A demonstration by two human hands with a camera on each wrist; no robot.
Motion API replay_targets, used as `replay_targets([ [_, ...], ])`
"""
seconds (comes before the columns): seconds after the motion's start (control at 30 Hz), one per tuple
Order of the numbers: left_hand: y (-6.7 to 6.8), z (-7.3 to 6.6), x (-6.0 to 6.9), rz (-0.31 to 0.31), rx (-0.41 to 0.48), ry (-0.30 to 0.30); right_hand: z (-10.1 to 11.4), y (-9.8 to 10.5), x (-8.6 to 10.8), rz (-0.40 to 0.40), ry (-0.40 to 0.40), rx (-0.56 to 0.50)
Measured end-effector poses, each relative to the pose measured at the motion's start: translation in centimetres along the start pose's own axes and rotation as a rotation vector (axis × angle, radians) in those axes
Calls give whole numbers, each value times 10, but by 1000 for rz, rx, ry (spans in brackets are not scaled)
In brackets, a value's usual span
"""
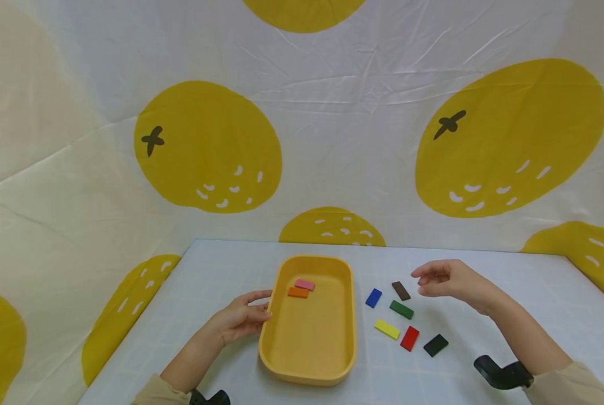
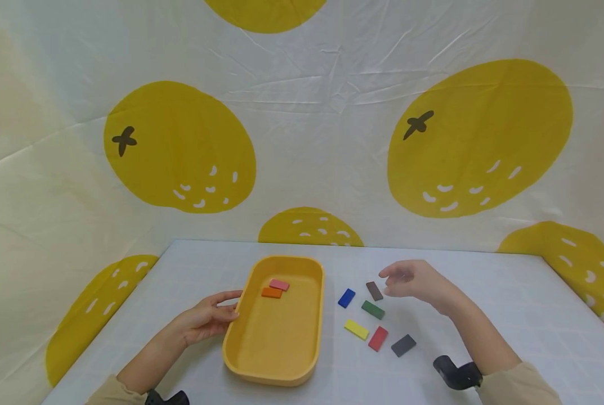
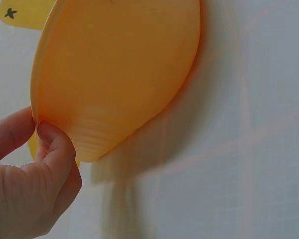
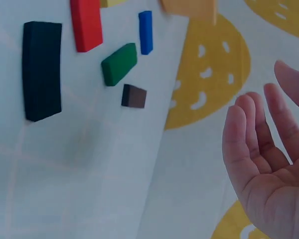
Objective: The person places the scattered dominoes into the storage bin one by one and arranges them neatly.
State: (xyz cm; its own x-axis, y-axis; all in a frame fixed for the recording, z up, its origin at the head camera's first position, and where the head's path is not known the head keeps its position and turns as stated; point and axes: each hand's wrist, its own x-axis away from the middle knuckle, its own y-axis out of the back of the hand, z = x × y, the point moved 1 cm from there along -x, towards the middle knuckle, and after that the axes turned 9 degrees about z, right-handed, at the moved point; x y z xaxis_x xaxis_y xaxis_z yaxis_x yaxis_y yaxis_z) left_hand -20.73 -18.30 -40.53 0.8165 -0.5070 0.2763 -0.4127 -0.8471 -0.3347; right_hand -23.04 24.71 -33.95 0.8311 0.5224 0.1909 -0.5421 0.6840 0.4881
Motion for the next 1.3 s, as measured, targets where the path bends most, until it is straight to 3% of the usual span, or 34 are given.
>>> replay_targets([
  [0.23,-1,-1,1,1,1,2,-26,4,15,72,-48,-2],
  [0.63,-1,0,-1,-24,-7,9,-76,-4,29,191,-56,-10],
  [0.8,-1,0,0,-34,-9,8,-85,-7,30,197,-86,-12],
  [1.1,-1,0,0,-23,-2,7,-96,-12,30,218,-40,-44],
  [1.3,-1,0,1,1,-17,-3,-98,-18,27,207,-48,11],
])
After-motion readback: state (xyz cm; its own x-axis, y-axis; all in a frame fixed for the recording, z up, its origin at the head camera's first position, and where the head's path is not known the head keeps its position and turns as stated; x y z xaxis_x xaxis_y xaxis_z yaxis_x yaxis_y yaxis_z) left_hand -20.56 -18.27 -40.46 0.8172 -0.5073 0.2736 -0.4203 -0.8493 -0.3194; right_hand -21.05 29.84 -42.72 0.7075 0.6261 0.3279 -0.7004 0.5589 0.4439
